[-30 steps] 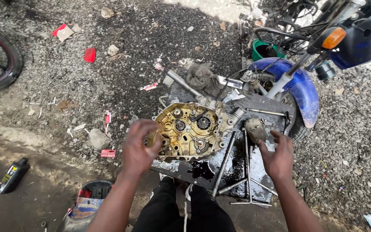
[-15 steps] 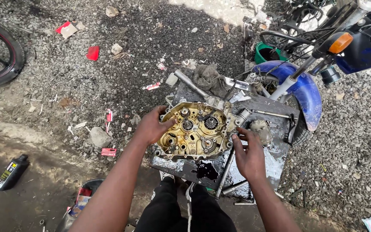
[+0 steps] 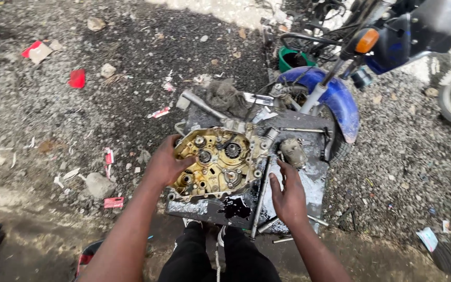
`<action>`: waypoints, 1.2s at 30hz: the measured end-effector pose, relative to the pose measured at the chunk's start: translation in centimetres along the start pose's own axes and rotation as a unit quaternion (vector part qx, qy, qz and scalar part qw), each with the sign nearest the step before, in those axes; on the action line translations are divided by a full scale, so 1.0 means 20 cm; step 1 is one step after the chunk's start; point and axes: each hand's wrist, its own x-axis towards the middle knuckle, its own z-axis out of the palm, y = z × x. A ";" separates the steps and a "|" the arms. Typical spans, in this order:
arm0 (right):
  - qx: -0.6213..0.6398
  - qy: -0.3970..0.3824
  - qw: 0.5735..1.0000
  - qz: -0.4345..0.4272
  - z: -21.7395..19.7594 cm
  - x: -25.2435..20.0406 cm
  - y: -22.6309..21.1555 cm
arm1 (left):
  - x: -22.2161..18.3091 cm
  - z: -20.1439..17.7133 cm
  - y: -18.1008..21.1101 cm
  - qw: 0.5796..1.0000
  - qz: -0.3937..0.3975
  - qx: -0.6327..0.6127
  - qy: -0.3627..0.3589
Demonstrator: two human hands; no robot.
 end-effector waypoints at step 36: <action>-0.015 -0.069 0.984 0.162 -0.20 0.27 0.77 | -0.15 0.01 0.28 0.998 -0.066 -0.019 0.000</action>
